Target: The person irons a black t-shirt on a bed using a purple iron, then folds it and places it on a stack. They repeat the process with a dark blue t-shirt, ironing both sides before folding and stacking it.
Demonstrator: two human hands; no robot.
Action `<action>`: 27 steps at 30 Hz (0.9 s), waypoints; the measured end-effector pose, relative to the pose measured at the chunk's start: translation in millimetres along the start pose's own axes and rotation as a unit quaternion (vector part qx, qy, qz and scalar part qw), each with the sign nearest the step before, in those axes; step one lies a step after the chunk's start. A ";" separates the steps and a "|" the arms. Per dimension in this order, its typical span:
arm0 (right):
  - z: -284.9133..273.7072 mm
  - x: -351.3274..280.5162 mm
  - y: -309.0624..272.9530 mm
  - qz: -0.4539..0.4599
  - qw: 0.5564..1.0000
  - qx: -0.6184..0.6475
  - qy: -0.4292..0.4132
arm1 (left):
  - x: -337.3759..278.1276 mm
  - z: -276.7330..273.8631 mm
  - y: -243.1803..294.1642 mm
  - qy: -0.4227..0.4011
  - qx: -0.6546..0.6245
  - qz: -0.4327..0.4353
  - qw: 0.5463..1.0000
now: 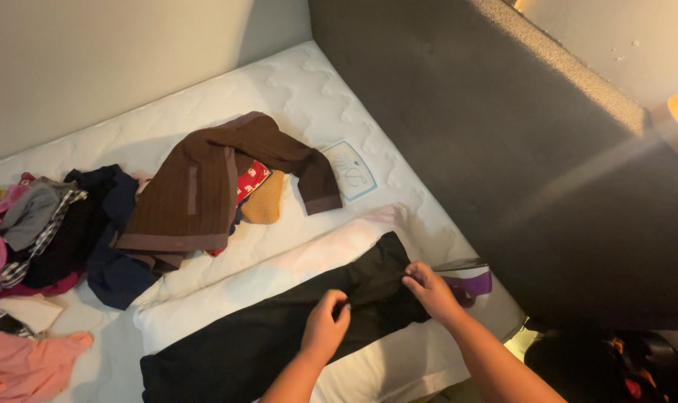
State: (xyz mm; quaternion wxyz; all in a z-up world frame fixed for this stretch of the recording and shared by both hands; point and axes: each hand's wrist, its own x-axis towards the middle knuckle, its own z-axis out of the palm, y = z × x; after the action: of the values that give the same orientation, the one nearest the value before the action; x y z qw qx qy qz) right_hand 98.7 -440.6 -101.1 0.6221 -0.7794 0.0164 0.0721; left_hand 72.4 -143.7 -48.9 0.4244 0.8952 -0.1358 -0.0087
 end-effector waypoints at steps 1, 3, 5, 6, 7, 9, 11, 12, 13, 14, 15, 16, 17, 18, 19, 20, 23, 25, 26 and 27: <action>3.6 1.0 2.8 -0.004 0.998 -0.048 0.042 | 1.7 0.0 1.5 0.019 -0.043 -0.067 0.997; 12.0 -2.8 -5.5 -0.007 0.992 -0.096 0.084 | 4.4 -4.3 10.7 0.037 -0.086 -0.134 0.987; 19.5 -8.3 -29.9 0.035 0.972 -0.185 0.142 | 9.6 -13.3 27.1 0.034 -0.045 -0.199 0.978; 22.3 -7.8 -45.1 0.035 0.972 -0.185 0.141 | 9.2 -13.9 28.4 0.035 -0.045 -0.199 0.978; 24.9 -7.2 -60.2 0.013 0.961 -0.221 0.163 | 8.8 -14.3 29.6 0.044 0.002 -0.161 0.986; 27.9 4.2 -72.1 -0.009 0.949 -0.258 0.181 | 7.3 -16.2 37.5 0.054 0.048 -0.126 0.989; 28.3 30.3 -67.0 -0.079 0.933 -0.260 0.238 | 9.0 -20.0 50.2 0.043 0.139 -0.016 0.989; 28.9 40.8 -68.1 -0.078 0.934 -0.259 0.234 | 10.7 -17.2 50.8 0.044 0.140 -0.019 0.989; 29.3 51.6 -69.0 -0.116 0.917 -0.285 0.254 | 12.6 -14.2 51.3 0.021 0.154 -0.004 0.988; 29.4 61.9 -69.9 -0.153 0.897 -0.310 0.274 | 15.2 -11.3 52.1 -0.004 0.169 0.013 0.986; 27.5 72.8 -53.9 -0.152 0.898 -0.309 0.273 | 15.8 -9.9 52.1 -0.005 0.169 0.011 0.985; 25.4 83.9 -37.6 -0.077 0.920 -0.301 0.239 | 16.7 -8.3 52.0 -0.022 0.181 0.019 0.983; 23.7 94.8 -21.3 -0.002 0.935 -0.291 0.203 | 17.3 -6.8 51.9 -0.039 0.192 0.027 0.980; 17.9 98.7 -13.6 -0.002 0.935 -0.291 0.202 | 17.7 -5.1 50.8 -0.039 0.192 0.025 0.980; 12.4 102.1 -6.1 0.036 0.930 -0.281 0.235 | 17.7 -3.9 49.8 -0.046 0.193 0.019 0.980; 7.6 105.6 0.8 0.072 0.922 -0.271 0.267 | 17.0 -3.2 49.1 -0.052 0.194 0.011 0.980; 13.9 96.5 -15.3 0.047 0.917 -0.244 0.311 | 13.7 -3.7 44.3 -0.026 0.189 -0.004 0.982; 22.3 75.3 -62.6 -0.051 0.917 -0.282 0.277 | 14.8 -6.6 37.8 -0.026 0.194 -0.018 0.980; 26.3 64.0 -86.1 -0.148 0.905 -0.317 0.241 | 14.9 -7.9 34.8 -0.028 0.199 -0.030 0.979; 30.3 59.3 -85.9 -0.149 0.906 -0.317 0.240 | 14.3 -10.1 33.2 -0.026 0.199 -0.031 0.979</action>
State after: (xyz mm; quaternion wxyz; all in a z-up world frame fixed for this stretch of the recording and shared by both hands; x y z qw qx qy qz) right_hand 164.4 -388.0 -32.4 0.3233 -0.9226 0.0247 -0.2092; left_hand 79.7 -159.6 -15.7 0.2332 0.9651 -0.1180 -0.0181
